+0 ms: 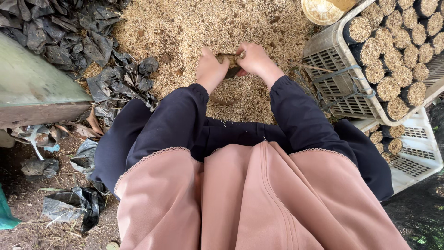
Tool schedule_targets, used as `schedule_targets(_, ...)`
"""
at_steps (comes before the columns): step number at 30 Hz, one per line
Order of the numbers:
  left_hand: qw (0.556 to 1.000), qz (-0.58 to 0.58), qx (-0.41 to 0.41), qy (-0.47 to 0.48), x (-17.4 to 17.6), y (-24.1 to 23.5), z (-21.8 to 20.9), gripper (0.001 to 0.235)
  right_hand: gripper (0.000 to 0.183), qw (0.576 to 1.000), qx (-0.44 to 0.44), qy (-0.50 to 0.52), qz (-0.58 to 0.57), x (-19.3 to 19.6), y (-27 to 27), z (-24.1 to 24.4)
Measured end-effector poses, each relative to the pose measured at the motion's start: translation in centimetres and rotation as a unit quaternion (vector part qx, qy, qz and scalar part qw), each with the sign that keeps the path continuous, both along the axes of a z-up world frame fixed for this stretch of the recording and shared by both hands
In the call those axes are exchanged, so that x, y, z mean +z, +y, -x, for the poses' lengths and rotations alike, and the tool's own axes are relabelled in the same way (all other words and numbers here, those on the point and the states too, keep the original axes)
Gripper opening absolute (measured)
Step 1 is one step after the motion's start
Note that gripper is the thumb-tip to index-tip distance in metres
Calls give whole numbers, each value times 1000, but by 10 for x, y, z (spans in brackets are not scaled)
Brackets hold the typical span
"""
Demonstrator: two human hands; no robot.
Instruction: The person scoops loose substrate from a large pile and packs it into small black nursery pots. They then place the filled pots into white plastic crates nearby.
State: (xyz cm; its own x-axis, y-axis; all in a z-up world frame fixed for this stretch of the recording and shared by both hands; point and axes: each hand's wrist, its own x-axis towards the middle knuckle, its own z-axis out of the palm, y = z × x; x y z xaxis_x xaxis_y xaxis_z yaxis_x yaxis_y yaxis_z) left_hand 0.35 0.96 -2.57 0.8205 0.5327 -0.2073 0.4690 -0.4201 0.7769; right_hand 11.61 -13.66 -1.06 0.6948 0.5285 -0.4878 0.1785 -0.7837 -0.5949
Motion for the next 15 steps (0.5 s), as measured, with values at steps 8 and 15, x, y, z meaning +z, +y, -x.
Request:
schedule_targets(8,995,-74,-61,-10,1,-1,5,13,41,964,196,-169,64,-7,-1,-1)
schedule_targets(15,995,-68,-73,-6,-4,-3,13,16,58,992,-33,116,-36,-9,-13,-73)
